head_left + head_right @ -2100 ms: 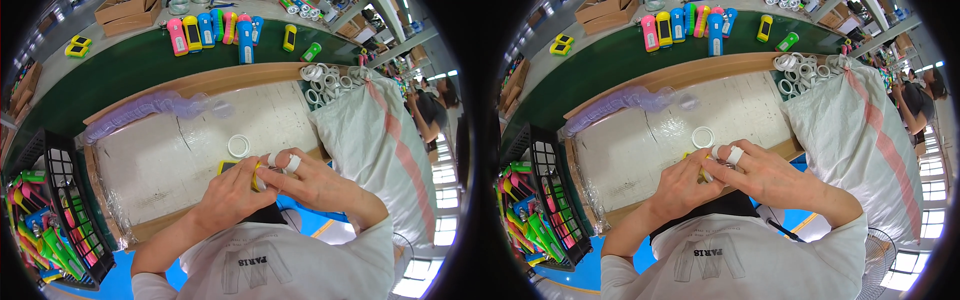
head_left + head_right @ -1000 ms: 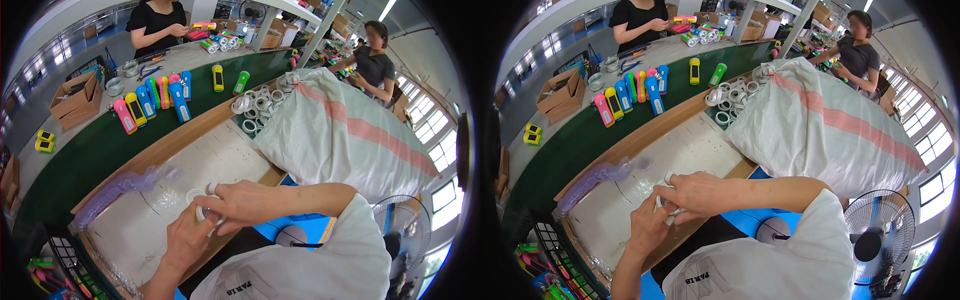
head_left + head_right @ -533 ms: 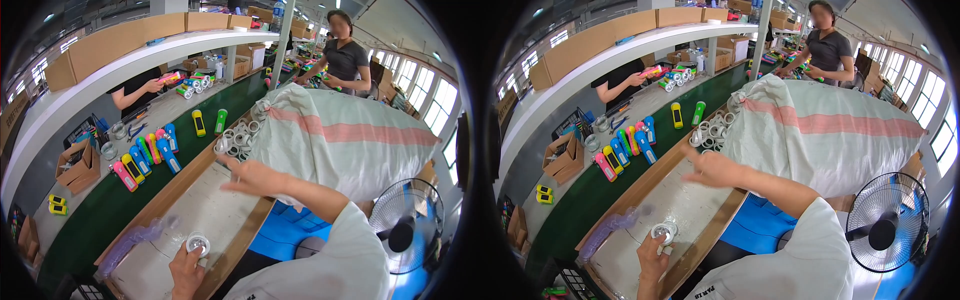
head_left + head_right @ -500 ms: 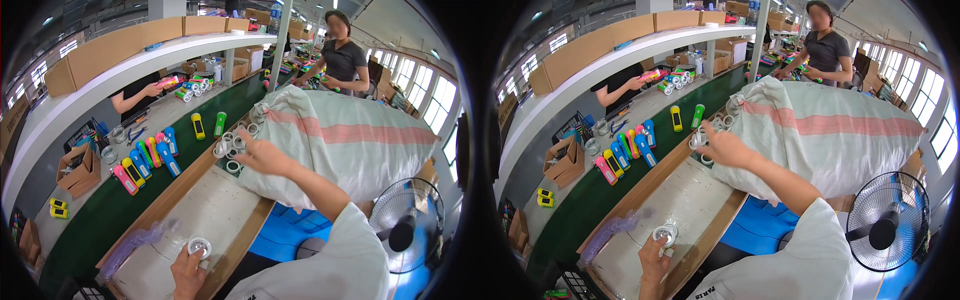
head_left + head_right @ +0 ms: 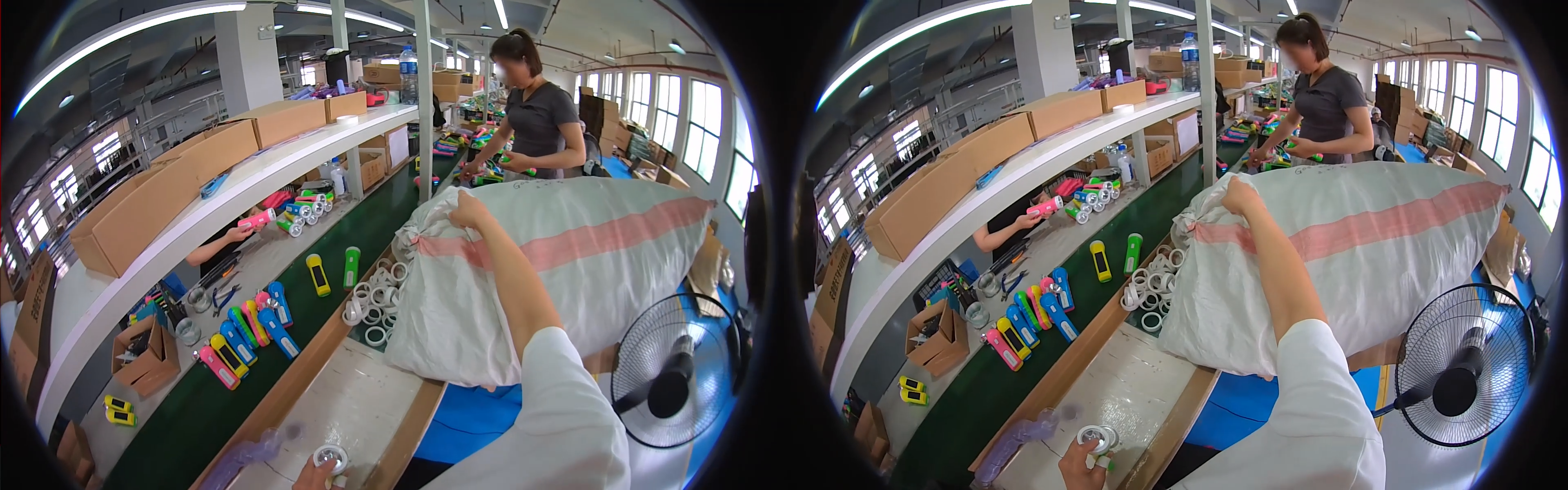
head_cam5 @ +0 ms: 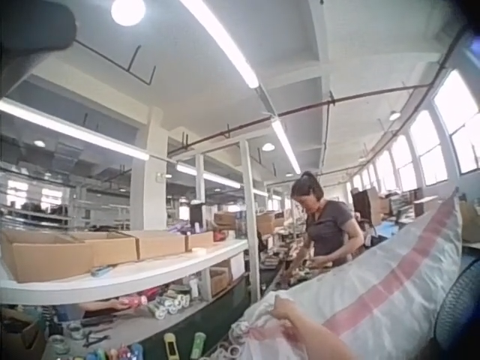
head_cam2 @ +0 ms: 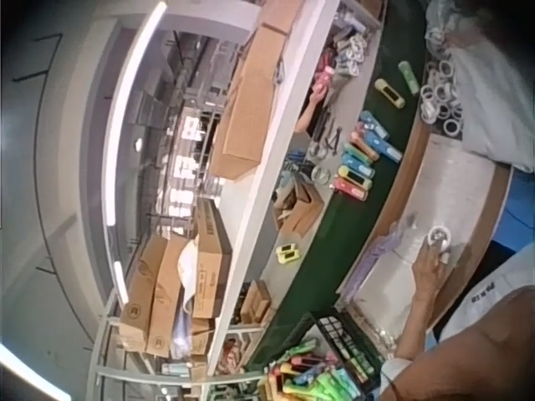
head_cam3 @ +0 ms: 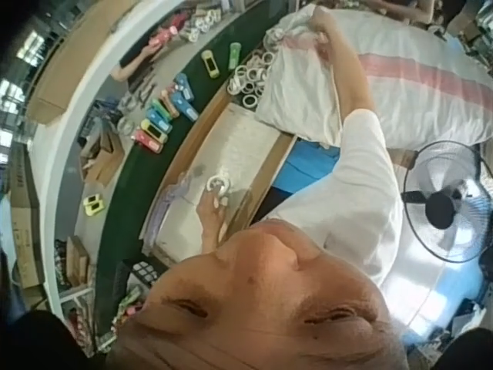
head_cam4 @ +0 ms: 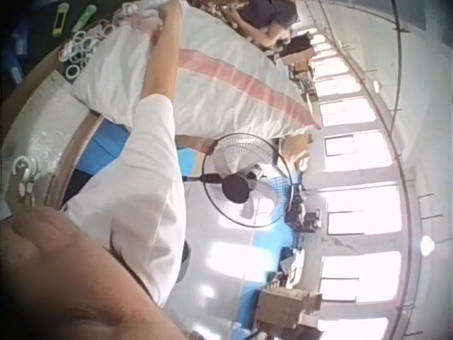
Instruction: Assembling components of colorful plastic flashlights on a factory assembly line.
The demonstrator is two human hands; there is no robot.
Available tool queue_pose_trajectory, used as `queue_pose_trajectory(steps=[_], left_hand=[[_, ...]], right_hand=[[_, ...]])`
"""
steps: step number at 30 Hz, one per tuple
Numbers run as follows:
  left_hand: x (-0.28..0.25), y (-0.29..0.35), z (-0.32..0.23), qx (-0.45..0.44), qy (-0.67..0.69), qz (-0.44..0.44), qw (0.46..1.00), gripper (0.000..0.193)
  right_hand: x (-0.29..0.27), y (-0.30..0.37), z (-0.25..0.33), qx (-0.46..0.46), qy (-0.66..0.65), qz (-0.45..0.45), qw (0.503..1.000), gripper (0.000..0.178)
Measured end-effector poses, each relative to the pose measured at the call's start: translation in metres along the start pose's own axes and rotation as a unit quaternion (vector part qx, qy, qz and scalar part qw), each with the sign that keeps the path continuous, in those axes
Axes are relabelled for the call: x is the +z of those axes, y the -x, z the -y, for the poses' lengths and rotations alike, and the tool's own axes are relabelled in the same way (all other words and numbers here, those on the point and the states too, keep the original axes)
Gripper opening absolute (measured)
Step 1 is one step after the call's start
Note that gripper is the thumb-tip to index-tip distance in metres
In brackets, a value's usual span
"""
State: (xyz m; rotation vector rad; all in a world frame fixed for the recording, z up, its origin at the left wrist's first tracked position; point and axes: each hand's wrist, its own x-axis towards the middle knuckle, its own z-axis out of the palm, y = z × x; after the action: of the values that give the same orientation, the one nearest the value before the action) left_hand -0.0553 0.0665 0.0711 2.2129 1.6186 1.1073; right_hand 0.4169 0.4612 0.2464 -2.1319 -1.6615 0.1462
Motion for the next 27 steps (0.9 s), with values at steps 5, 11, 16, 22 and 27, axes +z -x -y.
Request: queue_pose_trajectory(steps=[5, 11, 16, 22, 27], left_hand=[[0.004, -0.005, 0.000, -0.001, 0.020, -0.017, 1.000, 0.040], [-0.002, -0.011, -0.006, 0.015, 0.035, -0.006, 0.999, 0.037], [-0.009, -0.003, 0.007, 0.032, 0.036, 0.036, 0.998, 0.040], [0.025, 0.026, 0.031, -0.053, 0.274, -0.054, 0.959, 0.058], [0.030, 0.017, 0.062, -0.166, 0.335, 0.155, 0.915, 0.046]], right_hand=[[0.059, 0.109, 0.087, -0.366, -0.153, 0.116, 0.911, 0.045], [0.123, 0.320, 0.152, -0.743, -0.224, 0.216, 0.593, 0.071], [0.140, 0.352, 0.175, -0.706, -0.180, 0.359, 0.583, 0.049], [0.143, 0.368, 0.184, -0.687, -0.140, 0.325, 0.635, 0.049], [0.153, 0.375, 0.186, -0.722, -0.170, 0.231, 0.630, 0.038]])
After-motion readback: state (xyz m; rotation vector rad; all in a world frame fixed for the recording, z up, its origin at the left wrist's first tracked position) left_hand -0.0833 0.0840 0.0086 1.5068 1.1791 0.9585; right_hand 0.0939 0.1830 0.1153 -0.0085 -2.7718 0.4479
